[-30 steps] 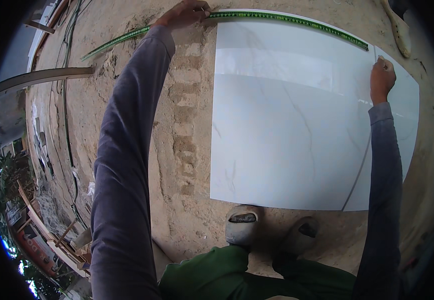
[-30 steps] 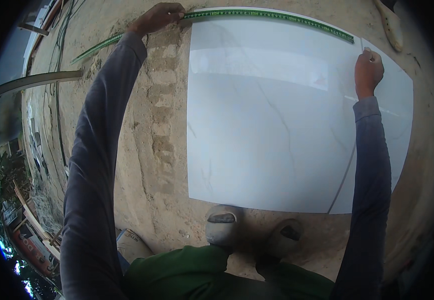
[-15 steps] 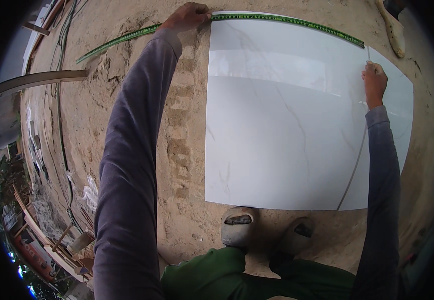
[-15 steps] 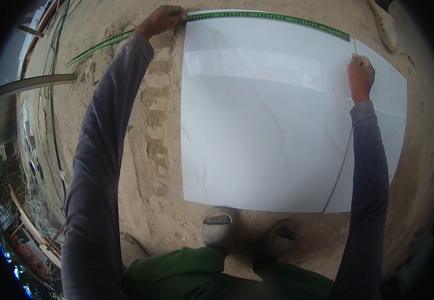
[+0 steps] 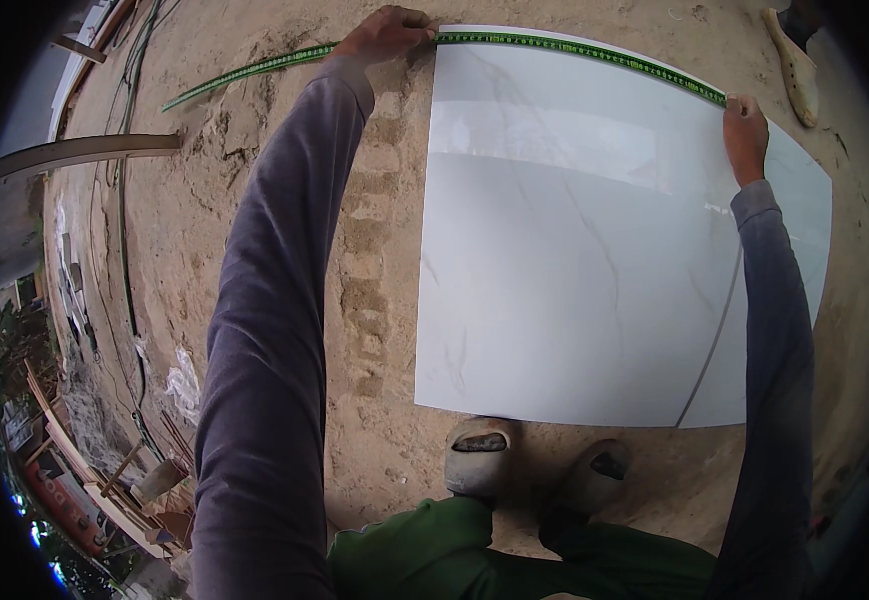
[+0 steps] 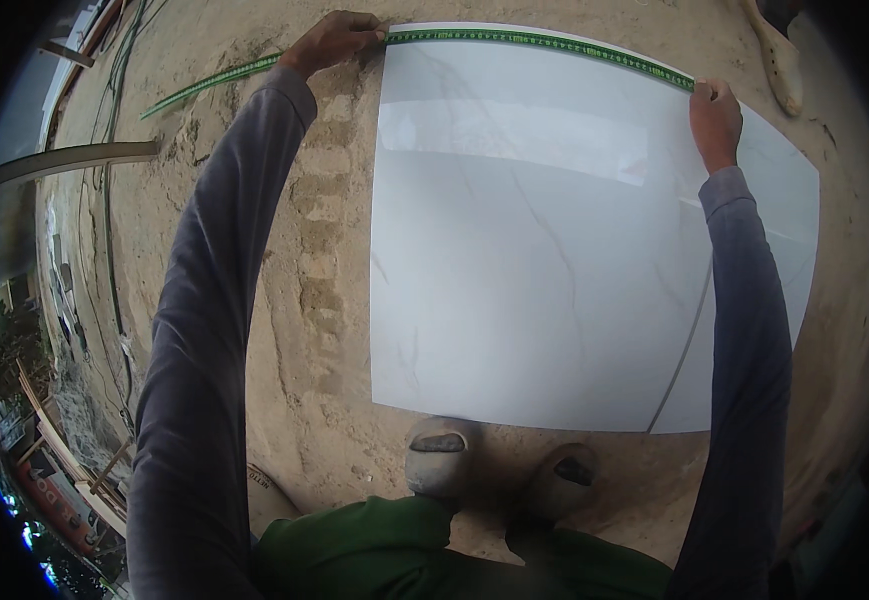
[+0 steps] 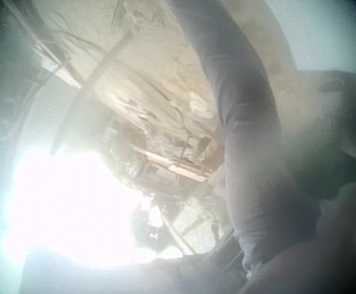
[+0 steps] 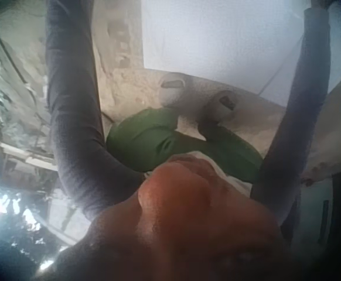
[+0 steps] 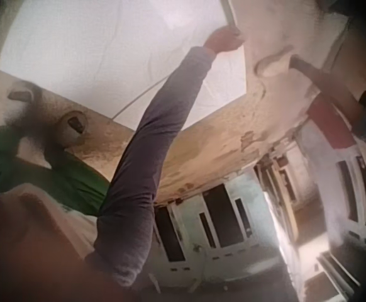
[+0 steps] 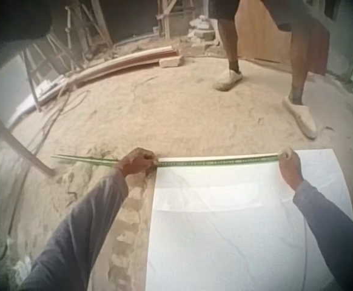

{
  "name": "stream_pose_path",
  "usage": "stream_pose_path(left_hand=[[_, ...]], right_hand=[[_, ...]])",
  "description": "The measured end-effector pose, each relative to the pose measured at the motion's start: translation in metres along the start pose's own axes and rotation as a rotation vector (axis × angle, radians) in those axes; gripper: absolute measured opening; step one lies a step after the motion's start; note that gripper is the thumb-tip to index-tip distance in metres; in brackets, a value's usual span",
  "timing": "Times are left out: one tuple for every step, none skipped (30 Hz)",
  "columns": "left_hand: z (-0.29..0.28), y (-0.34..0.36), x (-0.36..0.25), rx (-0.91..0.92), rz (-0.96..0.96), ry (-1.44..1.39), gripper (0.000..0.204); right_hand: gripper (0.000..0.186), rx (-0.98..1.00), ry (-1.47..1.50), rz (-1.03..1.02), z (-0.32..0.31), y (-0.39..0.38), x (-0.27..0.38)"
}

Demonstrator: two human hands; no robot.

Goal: The person holds a green tape measure to check the dimensions of a white tile on the floor, marks the tile with a pencil, and picks up other pieces of tile.

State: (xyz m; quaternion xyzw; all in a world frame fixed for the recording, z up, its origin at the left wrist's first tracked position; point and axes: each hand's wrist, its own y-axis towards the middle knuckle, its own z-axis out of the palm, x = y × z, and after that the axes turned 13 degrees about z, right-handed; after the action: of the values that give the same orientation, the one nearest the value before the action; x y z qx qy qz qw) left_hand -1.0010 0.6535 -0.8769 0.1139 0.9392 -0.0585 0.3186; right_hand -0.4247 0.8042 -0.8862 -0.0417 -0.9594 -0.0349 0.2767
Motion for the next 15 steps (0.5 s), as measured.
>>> stream_pose_path(left_hand=[[0.002,-0.003,0.003,-0.038,-0.006,-0.064,0.036],[0.004,-0.006,0.006,-0.077,-0.012,-0.128,0.036],[0.005,-0.003,0.002,-0.077,-0.012,-0.131,0.036],[0.004,0.004,-0.007,-0.051,-0.067,-0.151,0.026],[0.005,0.009,-0.015,-0.025,-0.123,-0.171,0.018],[0.002,0.007,-0.009,-0.029,-0.132,-0.161,0.018],[-0.002,0.005,-0.004,-0.035,-0.11,-0.112,0.02],[-0.005,0.0,0.002,-0.04,-0.088,-0.063,0.021],[-0.004,-0.003,0.003,-0.042,-0.088,-0.06,0.021],[-0.003,-0.006,0.003,-0.036,-0.084,-0.027,0.026],[-0.004,-0.009,0.003,-0.031,-0.08,0.007,0.036],[0.003,-0.008,-0.006,-0.032,-0.075,-0.009,0.036],[0.006,-0.002,-0.025,-0.071,-0.12,-0.041,0.027],[-0.008,0.001,-0.041,-0.111,-0.171,-0.044,0.023],[-0.015,-0.003,-0.047,-0.098,-0.183,-0.032,0.023]], right_hand=[[0.038,-0.029,0.022,-0.004,0.003,-0.007,0.0],[0.038,-0.058,0.045,-0.009,0.006,-0.013,0.0],[0.038,-0.058,0.041,-0.009,0.004,-0.017,-0.002],[0.038,-0.1,0.018,-0.014,0.001,-0.018,-0.006],[0.038,-0.142,-0.005,-0.02,-0.001,-0.017,-0.01],[0.038,-0.136,0.006,-0.025,0.001,-0.017,-0.008],[0.038,-0.138,0.009,-0.046,0.003,-0.016,-0.006],[0.038,-0.14,0.012,-0.067,0.005,-0.016,-0.003],[0.038,-0.142,0.015,-0.069,0.005,-0.015,-0.002],[0.038,-0.093,0.021,-0.033,0.003,-0.016,0.0],[0.037,-0.046,0.028,0.002,0.001,-0.016,0.002],[0.037,-0.048,0.012,0.002,-0.005,-0.016,0.001],[0.038,-0.119,-0.003,-0.054,-0.015,-0.016,-0.001],[0.038,-0.188,0.011,-0.111,-0.021,-0.014,0.004],[0.038,-0.174,0.024,-0.101,-0.02,-0.025,0.02]])
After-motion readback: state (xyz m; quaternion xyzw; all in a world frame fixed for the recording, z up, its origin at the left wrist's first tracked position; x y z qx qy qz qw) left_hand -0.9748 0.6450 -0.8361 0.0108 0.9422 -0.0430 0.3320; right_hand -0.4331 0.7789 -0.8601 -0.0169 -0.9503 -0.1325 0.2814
